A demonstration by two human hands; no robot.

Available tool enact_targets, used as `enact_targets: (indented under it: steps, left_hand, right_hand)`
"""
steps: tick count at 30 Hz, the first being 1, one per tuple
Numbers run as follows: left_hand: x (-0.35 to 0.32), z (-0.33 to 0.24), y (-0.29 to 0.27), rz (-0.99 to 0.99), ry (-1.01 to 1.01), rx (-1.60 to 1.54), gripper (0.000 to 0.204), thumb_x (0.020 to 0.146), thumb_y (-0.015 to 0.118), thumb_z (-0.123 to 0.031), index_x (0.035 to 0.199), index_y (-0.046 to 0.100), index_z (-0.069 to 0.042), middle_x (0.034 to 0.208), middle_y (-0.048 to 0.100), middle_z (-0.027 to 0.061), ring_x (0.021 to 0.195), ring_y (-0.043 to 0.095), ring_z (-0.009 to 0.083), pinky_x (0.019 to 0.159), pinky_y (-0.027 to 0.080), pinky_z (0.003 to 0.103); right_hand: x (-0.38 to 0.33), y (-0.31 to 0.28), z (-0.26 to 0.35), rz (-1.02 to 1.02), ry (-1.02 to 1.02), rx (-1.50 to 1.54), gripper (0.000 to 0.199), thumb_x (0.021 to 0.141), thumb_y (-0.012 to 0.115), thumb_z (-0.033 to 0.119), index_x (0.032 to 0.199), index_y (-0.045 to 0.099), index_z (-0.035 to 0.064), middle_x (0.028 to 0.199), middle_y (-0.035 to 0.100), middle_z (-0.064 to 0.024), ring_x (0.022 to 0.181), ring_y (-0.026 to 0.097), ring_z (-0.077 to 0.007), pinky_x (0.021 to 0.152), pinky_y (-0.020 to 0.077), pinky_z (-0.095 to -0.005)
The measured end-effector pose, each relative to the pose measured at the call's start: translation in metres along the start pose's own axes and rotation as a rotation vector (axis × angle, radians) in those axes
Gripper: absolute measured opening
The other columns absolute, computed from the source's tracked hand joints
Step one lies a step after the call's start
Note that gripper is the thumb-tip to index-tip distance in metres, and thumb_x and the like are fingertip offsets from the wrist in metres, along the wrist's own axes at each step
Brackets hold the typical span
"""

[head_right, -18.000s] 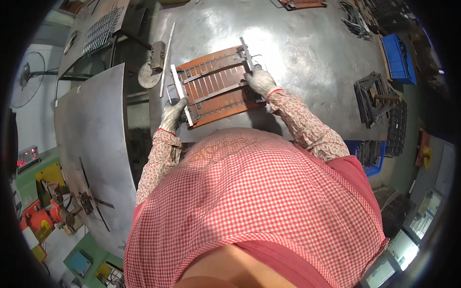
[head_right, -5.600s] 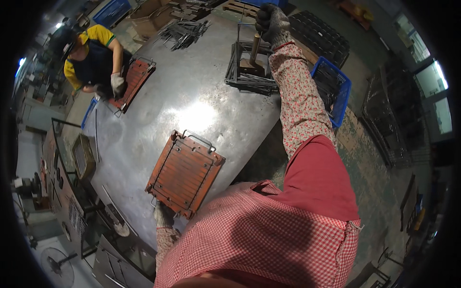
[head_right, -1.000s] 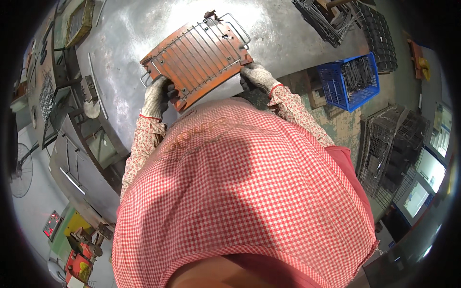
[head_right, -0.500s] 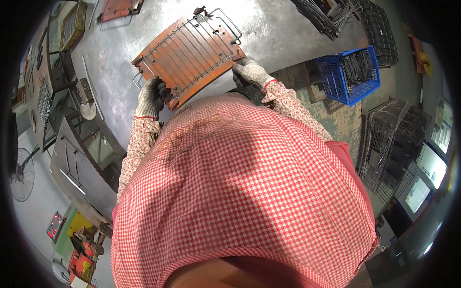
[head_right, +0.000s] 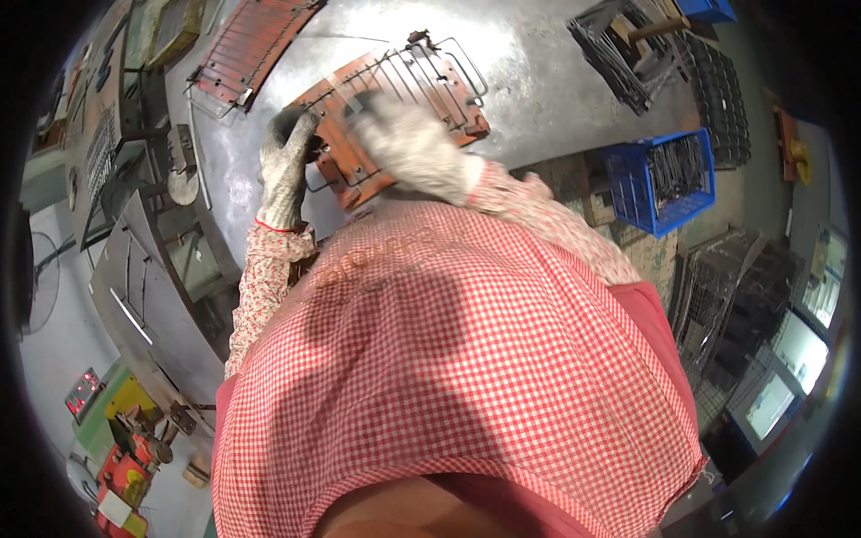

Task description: The person operates a spot welding machine on a metal grille fixture, removes the top clamp, and transfers the jig to a workbench. The person loads wire rods into the jig by hand, places the metal clamp on top, and returns the fixture to the machine to weld it.

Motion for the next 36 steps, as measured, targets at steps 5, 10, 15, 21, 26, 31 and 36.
enact_targets:
  steps: [5, 10, 15, 21, 26, 31, 36]
  left_hand:
    - [0.006, 0.047, -0.107, -0.518, 0.113, 0.56, 0.071, 0.082, 0.073, -0.037, 0.133, 0.046, 0.004, 0.118, 0.059, 0.0205, 0.098, 0.061, 0.0255, 0.08, 0.052, 0.034]
    - [0.033, 0.115, -0.091, -0.225, -0.128, 0.202, 0.067, 0.082, 0.072, -0.036, 0.125, 0.048, 0.009, 0.098, 0.068, 0.0167, 0.081, 0.067, 0.0202, 0.067, 0.053, 0.03]
    - [0.017, 0.088, -0.078, -0.366, -0.127, 0.644, 0.077, 0.069, 0.077, -0.043, 0.122, 0.049, 0.005, 0.111, 0.06, 0.0223, 0.097, 0.062, 0.0334, 0.085, 0.05, 0.042]
    - [0.016, 0.079, -0.073, -0.378, -0.084, 0.698, 0.077, 0.068, 0.078, -0.042, 0.12, 0.045, 0.004, 0.109, 0.055, 0.0224, 0.099, 0.06, 0.0364, 0.086, 0.049, 0.044]
    - [0.026, 0.089, -0.079, -0.393, -0.082, 0.741, 0.08, 0.068, 0.077, -0.043, 0.123, 0.044, 0.003, 0.11, 0.056, 0.0222, 0.1, 0.06, 0.0361, 0.087, 0.049, 0.044]
    - [0.026, 0.093, -0.082, -0.34, -0.07, 0.68, 0.08, 0.069, 0.076, -0.045, 0.123, 0.046, 0.006, 0.109, 0.06, 0.0237, 0.104, 0.059, 0.0379, 0.09, 0.046, 0.045]
    - [0.008, 0.126, -0.09, -0.244, -0.084, 0.261, 0.064, 0.08, 0.07, -0.03, 0.126, 0.043, 0.005, 0.095, 0.064, 0.0151, 0.075, 0.067, 0.0219, 0.064, 0.056, 0.032]
  right_hand:
    - [-0.004, -0.044, -0.045, -0.195, 0.822, 1.553, 0.03, 0.099, 0.045, 0.023, 0.114, 0.057, -0.0003, 0.048, 0.034, 0.0061, 0.034, 0.027, -0.0052, 0.031, 0.0241, -0.0226]
    - [-0.031, 0.034, -0.05, -0.22, 1.04, 1.838, 0.024, 0.098, 0.048, 0.021, 0.107, 0.054, -0.0004, 0.049, 0.031, 0.005, 0.035, 0.028, -0.0072, 0.031, 0.0239, -0.0246]
    - [-0.053, 0.056, -0.057, -0.252, 1.1, 1.49, 0.024, 0.097, 0.051, 0.022, 0.106, 0.057, 0.0013, 0.055, 0.039, 0.002, 0.042, 0.033, -0.0085, 0.037, 0.0273, -0.0267]
    - [-0.038, 0.043, -0.047, -0.266, 0.918, 1.194, 0.021, 0.096, 0.051, 0.021, 0.105, 0.059, 0.0036, 0.058, 0.042, 0.0016, 0.042, 0.034, -0.0082, 0.039, 0.028, -0.0264]
    - [-0.024, 0.048, -0.033, -0.223, 0.844, 1.17, 0.025, 0.096, 0.05, 0.024, 0.11, 0.057, 0.0053, 0.063, 0.049, 0.0, 0.049, 0.043, -0.0097, 0.045, 0.035, -0.0266]
    - [-0.052, 0.033, -0.106, -0.212, 0.963, 1.12, 0.04, 0.097, 0.049, 0.028, 0.124, 0.05, -0.0005, 0.089, 0.063, -0.0111, 0.08, 0.062, -0.0197, 0.075, 0.0526, -0.0323]
    - [-0.153, 0.004, -0.174, -0.3, 1.217, 0.906, 0.036, 0.095, 0.054, 0.028, 0.118, 0.053, -0.0004, 0.094, 0.065, -0.0135, 0.081, 0.065, -0.0227, 0.076, 0.0542, -0.0356]
Point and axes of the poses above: each hand's wrist, its own x-axis towards the middle knuckle, its own y-axis out of the palm, z = x × y, the point moved 9 cm from there along x, towards the middle knuckle
